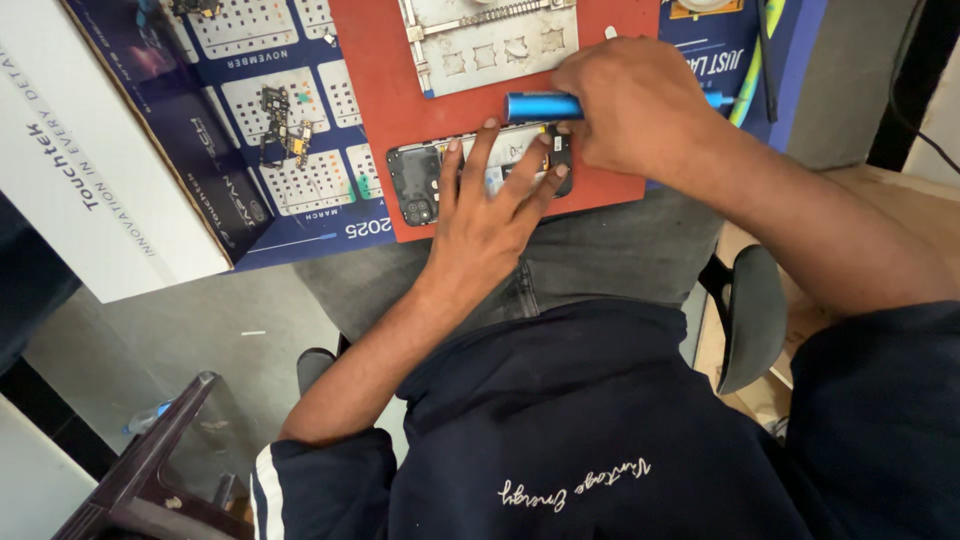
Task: The person is repairing a smartphone by manipulating internal components. They use a blue pen-like tool to apply a substance to the battery area and then place a blue plastic backplate over the device.
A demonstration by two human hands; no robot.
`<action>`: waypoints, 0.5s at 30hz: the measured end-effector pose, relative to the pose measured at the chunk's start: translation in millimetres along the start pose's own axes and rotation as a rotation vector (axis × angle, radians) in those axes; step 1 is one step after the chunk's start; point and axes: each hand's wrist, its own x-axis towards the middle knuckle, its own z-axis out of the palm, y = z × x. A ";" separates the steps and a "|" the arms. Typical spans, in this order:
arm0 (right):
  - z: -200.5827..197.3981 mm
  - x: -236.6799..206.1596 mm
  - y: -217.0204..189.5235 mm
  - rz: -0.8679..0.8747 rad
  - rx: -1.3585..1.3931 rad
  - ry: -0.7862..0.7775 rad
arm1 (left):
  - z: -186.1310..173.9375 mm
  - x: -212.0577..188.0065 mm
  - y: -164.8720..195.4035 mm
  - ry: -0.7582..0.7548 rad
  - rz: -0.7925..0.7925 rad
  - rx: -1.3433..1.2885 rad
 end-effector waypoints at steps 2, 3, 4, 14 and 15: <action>0.4 -2.4 1.2 0.010 0.033 0.048 | 0.2 0.2 0.2 -0.008 0.023 0.029; 0.0 -4.0 2.5 0.014 0.049 0.073 | 0.3 0.9 0.6 -0.014 0.028 0.037; -0.3 -6.2 3.1 0.002 0.068 0.092 | 0.1 0.9 0.4 -0.020 0.033 0.047; 1.9 -60.2 -13.2 0.060 0.255 0.234 | -4.2 3.6 11.3 -0.019 -0.002 0.049; 4.2 -62.4 -16.3 0.062 0.247 0.199 | -4.4 4.4 12.7 -0.024 -0.004 0.057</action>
